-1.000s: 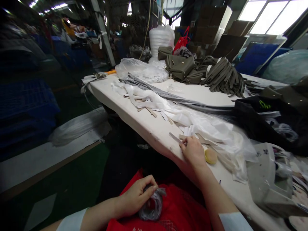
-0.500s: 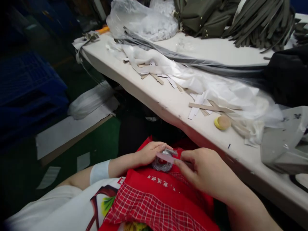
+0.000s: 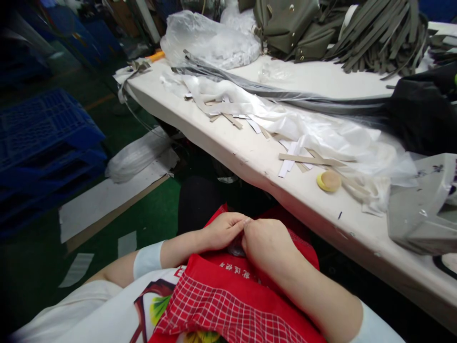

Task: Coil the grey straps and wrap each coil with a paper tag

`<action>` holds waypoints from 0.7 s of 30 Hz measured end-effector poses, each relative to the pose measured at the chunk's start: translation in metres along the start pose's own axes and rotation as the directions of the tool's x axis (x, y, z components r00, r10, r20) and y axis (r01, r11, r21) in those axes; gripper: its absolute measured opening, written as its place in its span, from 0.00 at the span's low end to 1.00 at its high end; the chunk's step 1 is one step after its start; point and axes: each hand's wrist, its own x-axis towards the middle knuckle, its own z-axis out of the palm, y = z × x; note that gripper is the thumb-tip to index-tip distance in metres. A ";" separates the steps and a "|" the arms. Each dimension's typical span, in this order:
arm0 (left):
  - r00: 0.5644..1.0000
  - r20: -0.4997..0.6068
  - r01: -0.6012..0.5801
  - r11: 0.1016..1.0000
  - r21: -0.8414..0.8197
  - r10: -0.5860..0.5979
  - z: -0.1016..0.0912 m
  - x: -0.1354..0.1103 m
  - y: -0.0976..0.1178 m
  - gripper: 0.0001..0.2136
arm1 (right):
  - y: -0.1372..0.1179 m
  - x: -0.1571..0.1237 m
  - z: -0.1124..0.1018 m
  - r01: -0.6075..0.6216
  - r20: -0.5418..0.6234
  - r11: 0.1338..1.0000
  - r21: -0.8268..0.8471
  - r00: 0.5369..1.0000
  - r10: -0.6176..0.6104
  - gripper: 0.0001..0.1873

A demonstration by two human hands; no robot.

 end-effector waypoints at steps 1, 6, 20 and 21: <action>1.000 -0.001 0.000 1.000 -0.002 0.000 0.000 0.000 0.000 0.20 | 0.000 0.003 0.004 -0.015 -0.015 1.000 0.012 1.000 0.015 0.17; 1.000 -0.016 0.010 0.997 -0.071 -0.011 0.000 0.000 -0.005 0.20 | 0.016 -0.001 0.013 0.067 -0.051 0.955 0.289 0.997 -0.054 0.09; 0.989 -0.051 -0.122 0.969 0.213 0.136 0.001 -0.007 0.003 0.18 | 0.045 0.020 0.053 0.057 -0.142 0.441 0.896 0.977 0.160 0.14; 0.989 -0.046 -0.130 0.967 0.218 0.143 0.002 -0.007 0.003 0.18 | 0.046 0.020 0.055 0.051 -0.127 0.402 0.914 0.978 0.164 0.15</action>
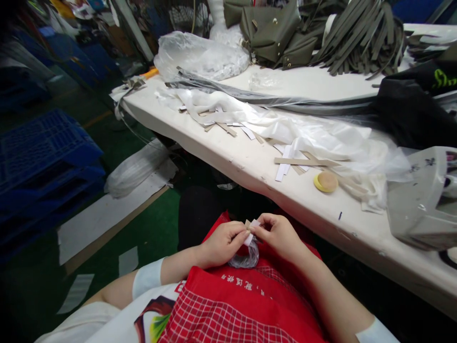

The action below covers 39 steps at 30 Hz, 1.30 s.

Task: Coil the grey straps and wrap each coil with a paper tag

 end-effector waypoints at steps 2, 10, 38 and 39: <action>1.000 0.008 -0.011 1.000 -0.009 0.011 0.001 0.000 0.000 0.17 | 0.004 0.001 -0.001 -0.010 -0.006 0.999 0.051 1.000 0.010 0.17; 0.999 -0.004 -0.045 0.999 -0.001 0.045 0.001 -0.003 0.004 0.16 | 0.017 0.004 0.006 -0.193 0.139 0.943 0.270 0.977 0.160 0.29; 0.991 -0.124 0.036 0.992 -0.119 -0.051 0.003 -0.005 0.007 0.16 | 0.007 -0.023 0.002 -0.087 -0.071 0.996 0.018 0.994 0.088 0.18; 0.991 -0.125 0.037 0.992 -0.122 -0.053 0.003 -0.005 0.007 0.16 | 0.009 -0.023 0.003 -0.075 -0.070 0.997 0.007 0.995 0.075 0.17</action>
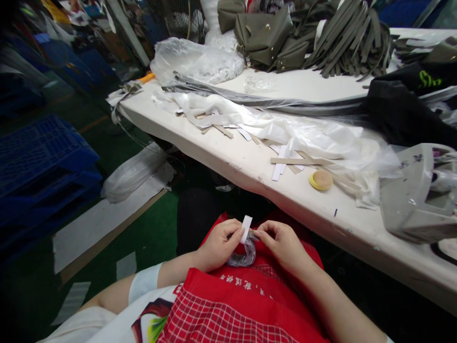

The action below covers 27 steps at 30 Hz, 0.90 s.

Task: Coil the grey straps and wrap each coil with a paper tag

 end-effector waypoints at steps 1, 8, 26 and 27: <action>1.000 0.000 0.003 1.000 -0.002 -0.003 0.000 0.000 0.000 0.16 | 0.002 0.000 0.000 0.015 0.002 1.000 -0.017 1.000 -0.015 0.17; 1.000 -0.018 0.010 1.000 -0.022 -0.011 0.002 -0.001 -0.004 0.16 | 0.008 -0.002 -0.015 0.030 -0.120 0.981 -0.193 0.991 -0.054 0.19; 0.986 -0.051 0.154 0.986 -0.064 -0.158 0.007 -0.005 0.020 0.13 | -0.014 0.004 -0.008 0.008 0.069 0.995 0.097 0.997 -0.015 0.16; 0.986 -0.049 0.156 0.986 -0.057 -0.159 0.007 -0.005 0.021 0.13 | -0.014 0.004 -0.009 -0.014 0.090 0.993 0.115 0.996 0.003 0.16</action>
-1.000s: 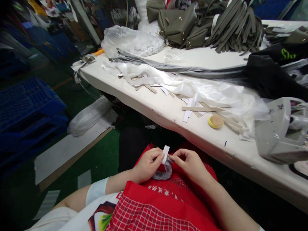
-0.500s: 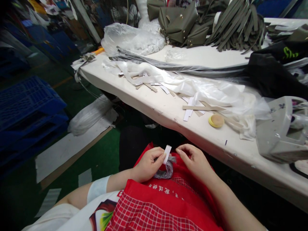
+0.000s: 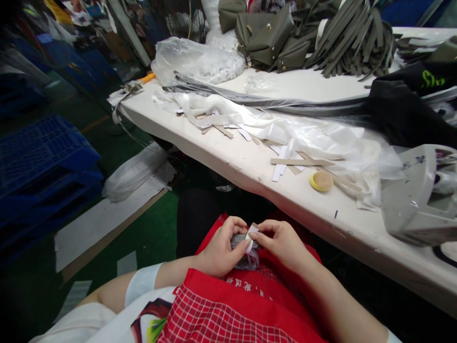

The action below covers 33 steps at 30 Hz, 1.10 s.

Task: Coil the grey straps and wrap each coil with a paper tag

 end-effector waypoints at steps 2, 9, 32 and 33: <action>1.000 0.006 0.004 1.000 0.008 -0.004 0.000 0.001 0.000 0.13 | 0.000 0.001 -0.002 -0.036 0.033 0.999 0.030 0.999 0.035 0.15; 1.000 0.017 0.007 0.998 0.062 -0.008 0.001 0.001 0.001 0.14 | -0.007 0.007 -0.006 0.042 0.023 0.984 -0.173 0.999 -0.038 0.10; 0.971 0.229 0.138 0.939 -0.315 -0.066 -0.013 0.039 -0.003 0.20 | -0.020 -0.015 0.000 0.286 -0.014 0.728 -0.623 0.927 -0.375 0.13; 0.974 0.210 0.166 0.905 -0.391 -0.088 -0.013 0.043 -0.003 0.21 | -0.019 -0.016 0.002 0.308 -0.015 0.682 -0.664 0.906 -0.424 0.17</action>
